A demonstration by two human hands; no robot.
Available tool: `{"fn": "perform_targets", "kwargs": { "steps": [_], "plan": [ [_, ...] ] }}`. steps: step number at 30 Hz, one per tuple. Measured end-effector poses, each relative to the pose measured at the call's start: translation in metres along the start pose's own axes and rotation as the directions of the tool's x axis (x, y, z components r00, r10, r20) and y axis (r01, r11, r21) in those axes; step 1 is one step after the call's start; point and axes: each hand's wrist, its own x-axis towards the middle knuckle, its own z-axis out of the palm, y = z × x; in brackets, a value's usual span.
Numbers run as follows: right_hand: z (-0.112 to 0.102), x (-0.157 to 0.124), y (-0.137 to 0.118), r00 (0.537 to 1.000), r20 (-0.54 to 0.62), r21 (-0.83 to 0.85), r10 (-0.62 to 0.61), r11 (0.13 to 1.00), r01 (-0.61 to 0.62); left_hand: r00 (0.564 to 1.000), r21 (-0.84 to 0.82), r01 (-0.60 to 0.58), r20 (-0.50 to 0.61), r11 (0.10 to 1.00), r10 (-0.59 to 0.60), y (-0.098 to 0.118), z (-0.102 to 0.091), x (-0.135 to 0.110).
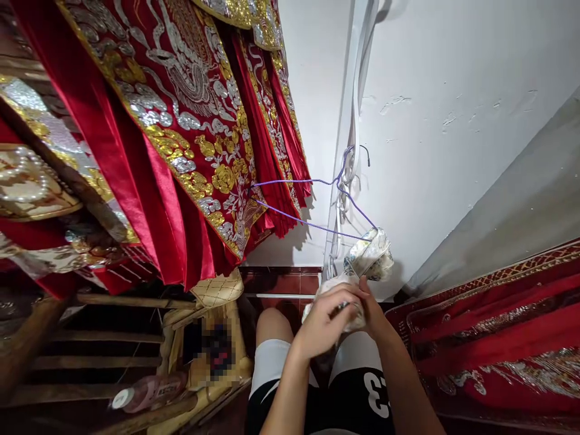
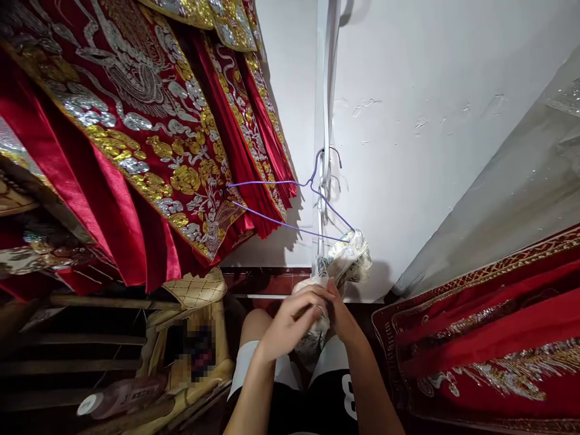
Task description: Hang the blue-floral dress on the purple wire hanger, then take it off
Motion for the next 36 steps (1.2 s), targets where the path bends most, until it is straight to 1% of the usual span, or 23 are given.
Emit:
{"fn": "perform_targets", "kwargs": {
  "steps": [1, 3, 6, 8, 10, 12, 13, 14, 15, 16, 18, 19, 20, 22, 23, 24, 26, 28, 30, 31, 32, 34, 36],
  "plan": [
    [0.002, 0.001, 0.001, 0.998, -0.040, 0.087, 0.038, 0.996, -0.035, 0.999, 0.085, -0.012, 0.051, 0.996, 0.008, 0.003, 0.000, 0.001],
    [0.002, 0.000, 0.002, 0.994, -0.065, 0.178, 0.091, 0.981, -0.078, 0.998, 0.192, -0.038, 0.058, 0.981, 0.028, 0.007, -0.005, 0.003],
    [-0.005, -0.008, 0.000, 0.991, 0.060, 0.034, 0.120, 0.992, -0.122, 0.999, 0.289, -0.021, 0.044, 0.957, 0.008, 0.004, -0.024, 0.007],
    [-0.011, -0.014, -0.005, 0.977, 0.136, -0.080, 0.164, 0.985, -0.154, 0.988, 0.322, 0.032, 0.134, 0.946, -0.079, -0.003, -0.036, 0.006],
    [-0.013, -0.017, -0.017, 0.952, 0.256, -0.193, 0.170, 0.974, -0.122, 0.938, 0.330, 0.083, 0.294, 0.940, -0.186, -0.015, -0.044, 0.001],
    [-0.014, -0.018, -0.034, 0.902, 0.410, -0.323, 0.138, 0.946, 0.003, 0.851, 0.360, 0.126, 0.439, 0.924, -0.288, -0.027, -0.049, -0.007],
    [-0.014, -0.018, -0.045, 0.879, 0.462, -0.388, 0.117, 0.918, 0.082, 0.809, 0.408, 0.144, 0.477, 0.901, -0.345, -0.033, -0.052, -0.012],
    [-0.014, -0.017, -0.056, 0.876, 0.473, -0.444, 0.088, 0.883, 0.151, 0.778, 0.482, 0.160, 0.476, 0.862, -0.411, -0.037, -0.057, -0.016],
    [-0.016, -0.015, -0.067, 0.899, 0.437, -0.494, 0.044, 0.847, 0.198, 0.764, 0.567, 0.172, 0.439, 0.805, -0.472, -0.040, -0.062, -0.020],
    [-0.018, -0.012, -0.077, 0.928, 0.373, -0.545, -0.012, 0.806, 0.230, 0.767, 0.651, 0.179, 0.377, 0.738, -0.519, -0.039, -0.069, -0.022],
    [-0.026, -0.001, -0.096, 0.959, 0.218, -0.639, -0.183, 0.715, 0.282, 0.798, 0.777, 0.184, 0.240, 0.602, -0.553, -0.032, -0.086, -0.025],
    [-0.031, 0.007, -0.103, 0.948, 0.138, -0.680, -0.286, 0.669, 0.301, 0.815, 0.819, 0.184, 0.182, 0.543, -0.550, -0.025, -0.094, -0.025],
    [-0.036, 0.018, -0.109, 0.922, 0.068, -0.716, -0.382, 0.625, 0.312, 0.830, 0.854, 0.181, 0.134, 0.489, -0.542, -0.017, -0.102, -0.024],
    [-0.045, 0.043, -0.115, 0.862, -0.006, -0.765, -0.507, 0.558, 0.322, 0.851, 0.908, 0.178, 0.051, 0.379, -0.522, 0.001, -0.114, -0.022],
    [-0.049, 0.057, -0.116, 0.847, -0.020, -0.782, -0.532, 0.536, 0.318, 0.855, 0.928, 0.180, 0.017, 0.327, -0.519, 0.009, -0.118, -0.021],
    [-0.052, 0.070, -0.115, 0.848, -0.015, -0.797, -0.529, 0.519, 0.310, 0.854, 0.943, 0.186, -0.016, 0.276, -0.521, 0.017, -0.121, -0.021],
    [-0.057, 0.093, -0.111, 0.871, 0.032, -0.823, -0.490, 0.482, 0.301, 0.836, 0.962, 0.213, -0.087, 0.174, -0.542, 0.027, -0.124, -0.019],
    [-0.060, 0.105, -0.107, 0.889, 0.092, -0.842, -0.448, 0.441, 0.310, 0.804, 0.966, 0.246, -0.159, 0.077, -0.574, 0.032, -0.124, -0.017],
    [-0.064, 0.106, -0.104, 0.891, 0.141, -0.852, -0.431, 0.406, 0.331, 0.784, 0.963, 0.267, -0.205, 0.020, -0.586, 0.033, -0.125, -0.014],
    [-0.066, 0.102, -0.104, 0.889, 0.152, -0.857, -0.431, 0.391, 0.336, 0.790, 0.964, 0.265, -0.213, 0.007, -0.574, 0.033, -0.126, -0.011],
    [-0.069, 0.096, -0.105, 0.888, 0.152, -0.862, -0.434, 0.381, 0.334, 0.811, 0.966, 0.257, -0.215, 0.001, -0.545, 0.033, -0.127, -0.008],
    [-0.074, 0.081, -0.108, 0.888, 0.118, -0.870, -0.445, 0.385, 0.308, 0.875, 0.971, 0.237, -0.205, 0.020, -0.439, 0.032, -0.129, 0.000],
    [-0.081, 0.063, -0.112, 0.889, 0.068, -0.866, -0.453, 0.416, 0.279, 0.935, 0.976, 0.199, -0.162, 0.087, -0.317, 0.033, -0.129, 0.010]
  ]
}}
